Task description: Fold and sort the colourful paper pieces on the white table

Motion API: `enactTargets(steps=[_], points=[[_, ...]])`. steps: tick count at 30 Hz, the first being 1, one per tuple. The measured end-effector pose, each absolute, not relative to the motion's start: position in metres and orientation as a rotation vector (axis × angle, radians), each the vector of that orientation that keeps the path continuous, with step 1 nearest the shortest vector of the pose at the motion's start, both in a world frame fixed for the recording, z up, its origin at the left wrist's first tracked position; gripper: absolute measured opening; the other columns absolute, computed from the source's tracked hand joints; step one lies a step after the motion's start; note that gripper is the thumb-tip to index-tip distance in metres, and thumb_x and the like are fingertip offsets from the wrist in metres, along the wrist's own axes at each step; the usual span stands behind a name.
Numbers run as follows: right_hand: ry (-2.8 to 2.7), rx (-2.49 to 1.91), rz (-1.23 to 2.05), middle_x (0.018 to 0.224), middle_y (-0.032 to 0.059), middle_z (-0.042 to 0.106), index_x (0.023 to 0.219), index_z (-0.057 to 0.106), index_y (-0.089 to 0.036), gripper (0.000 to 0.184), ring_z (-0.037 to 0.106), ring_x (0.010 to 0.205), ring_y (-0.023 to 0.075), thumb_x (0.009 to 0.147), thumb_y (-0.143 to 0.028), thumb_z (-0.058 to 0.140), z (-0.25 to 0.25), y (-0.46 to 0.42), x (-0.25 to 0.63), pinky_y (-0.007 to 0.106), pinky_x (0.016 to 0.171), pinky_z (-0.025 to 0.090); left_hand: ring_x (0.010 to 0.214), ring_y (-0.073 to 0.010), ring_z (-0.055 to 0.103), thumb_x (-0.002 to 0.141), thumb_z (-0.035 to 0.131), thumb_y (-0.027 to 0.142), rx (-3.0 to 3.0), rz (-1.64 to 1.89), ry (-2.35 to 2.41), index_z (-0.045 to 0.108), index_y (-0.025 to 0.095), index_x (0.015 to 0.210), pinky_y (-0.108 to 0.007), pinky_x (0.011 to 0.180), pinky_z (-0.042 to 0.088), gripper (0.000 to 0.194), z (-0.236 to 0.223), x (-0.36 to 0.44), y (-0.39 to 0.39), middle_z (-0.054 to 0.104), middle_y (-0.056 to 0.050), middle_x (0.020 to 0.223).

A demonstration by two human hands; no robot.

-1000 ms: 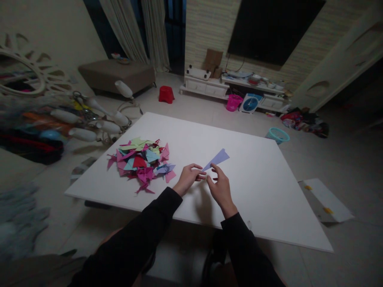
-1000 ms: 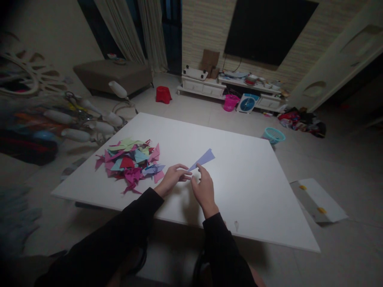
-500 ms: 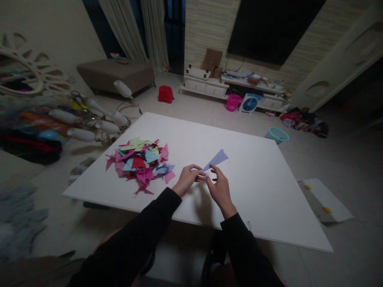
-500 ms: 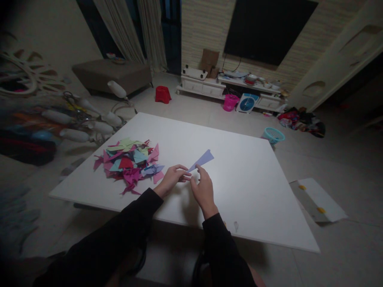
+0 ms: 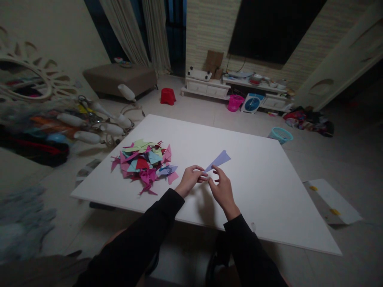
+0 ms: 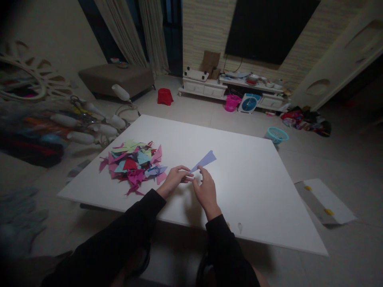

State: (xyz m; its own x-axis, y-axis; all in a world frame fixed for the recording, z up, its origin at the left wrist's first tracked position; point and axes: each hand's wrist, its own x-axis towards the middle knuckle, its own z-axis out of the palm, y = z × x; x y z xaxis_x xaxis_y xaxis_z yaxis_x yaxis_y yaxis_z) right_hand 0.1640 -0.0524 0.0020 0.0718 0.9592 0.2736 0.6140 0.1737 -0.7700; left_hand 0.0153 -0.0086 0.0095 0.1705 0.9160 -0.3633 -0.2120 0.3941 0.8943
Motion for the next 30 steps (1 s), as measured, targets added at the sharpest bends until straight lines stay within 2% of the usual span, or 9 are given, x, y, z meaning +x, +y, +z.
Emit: enactTargets(steps=[30], points=[[-1.650, -1.520, 0.539, 0.133, 0.0145, 0.063, 0.136, 0.055, -0.020, 0.051, 0.064, 0.112, 0.0293, 0.086, -0.025, 0.054, 0.0058, -0.0519, 0.1625, 0.041, 0.076, 0.060, 0.064, -0.0169, 0.072, 0.077, 0.066, 0.012, 0.799, 0.934, 1.119, 0.062, 0.013, 0.086, -0.022, 0.057, 0.051, 0.011, 0.0129, 0.0136, -0.0075, 0.076, -0.012, 0.080]])
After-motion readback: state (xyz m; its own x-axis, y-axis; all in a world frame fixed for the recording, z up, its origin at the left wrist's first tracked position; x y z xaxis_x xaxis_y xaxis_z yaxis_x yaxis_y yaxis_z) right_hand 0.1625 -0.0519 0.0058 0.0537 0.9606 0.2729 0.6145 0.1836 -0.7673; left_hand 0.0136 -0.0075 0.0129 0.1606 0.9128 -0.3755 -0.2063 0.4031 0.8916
